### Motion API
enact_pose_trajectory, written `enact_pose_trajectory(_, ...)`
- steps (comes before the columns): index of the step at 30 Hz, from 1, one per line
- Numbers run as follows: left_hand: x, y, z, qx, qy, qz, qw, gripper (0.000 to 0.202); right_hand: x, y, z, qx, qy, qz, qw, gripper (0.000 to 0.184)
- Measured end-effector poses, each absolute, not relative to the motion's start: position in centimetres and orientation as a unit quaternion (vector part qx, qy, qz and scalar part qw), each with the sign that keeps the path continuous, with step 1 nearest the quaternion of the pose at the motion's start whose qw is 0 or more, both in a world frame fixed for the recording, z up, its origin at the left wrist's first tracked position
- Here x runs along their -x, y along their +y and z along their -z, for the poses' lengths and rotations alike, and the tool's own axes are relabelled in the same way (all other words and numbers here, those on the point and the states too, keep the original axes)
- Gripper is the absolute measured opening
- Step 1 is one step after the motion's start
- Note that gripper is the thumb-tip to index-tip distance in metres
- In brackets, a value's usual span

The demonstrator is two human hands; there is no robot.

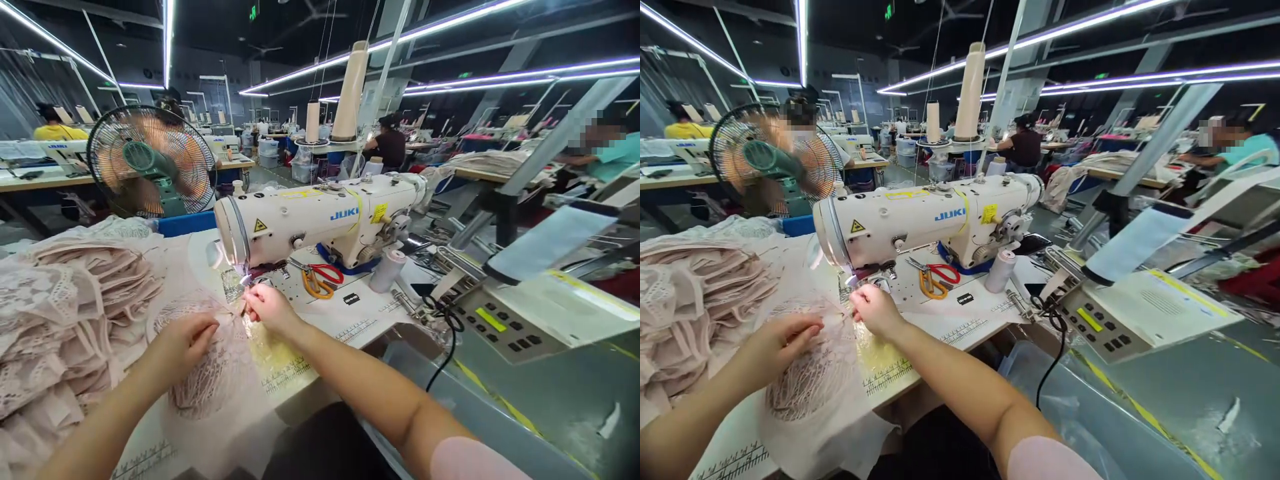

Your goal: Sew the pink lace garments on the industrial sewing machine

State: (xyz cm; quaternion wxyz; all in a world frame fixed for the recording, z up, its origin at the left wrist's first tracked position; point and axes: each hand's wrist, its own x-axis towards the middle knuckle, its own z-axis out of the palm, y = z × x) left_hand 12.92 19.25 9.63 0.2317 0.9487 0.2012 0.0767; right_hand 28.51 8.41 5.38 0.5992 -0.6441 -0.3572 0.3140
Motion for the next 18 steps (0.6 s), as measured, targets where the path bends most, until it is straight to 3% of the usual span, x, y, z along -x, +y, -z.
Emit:
enact_pose_trajectory(5, -15.4, 17.3, -9.0, -0.766, 0.299, -0.100, 0.560, 0.037, -28.2, 5.4, -4.0, 0.706, -0.509, -0.102, 0.482, 0.021)
enact_pose_trajectory(9, -18.5, 15.5, -8.6, -0.567, 0.316, -0.120, 0.751, 0.038, -28.2, 4.6, -3.4, 0.719, -0.566, -0.051, 0.399, 0.019)
enact_pose_trajectory(13, -19.4, 15.3, -7.6, -0.571, 0.288, -0.164, 0.751, 0.031, -28.1, 4.5, -3.3, 0.725, -0.598, -0.052, 0.339, 0.013)
enact_pose_trajectory(18, -16.3, 17.8, -6.7, -0.761, 0.312, -0.195, 0.533, 0.028, -27.7, 4.0, -3.0, 0.708, -0.639, -0.065, 0.292, 0.014)
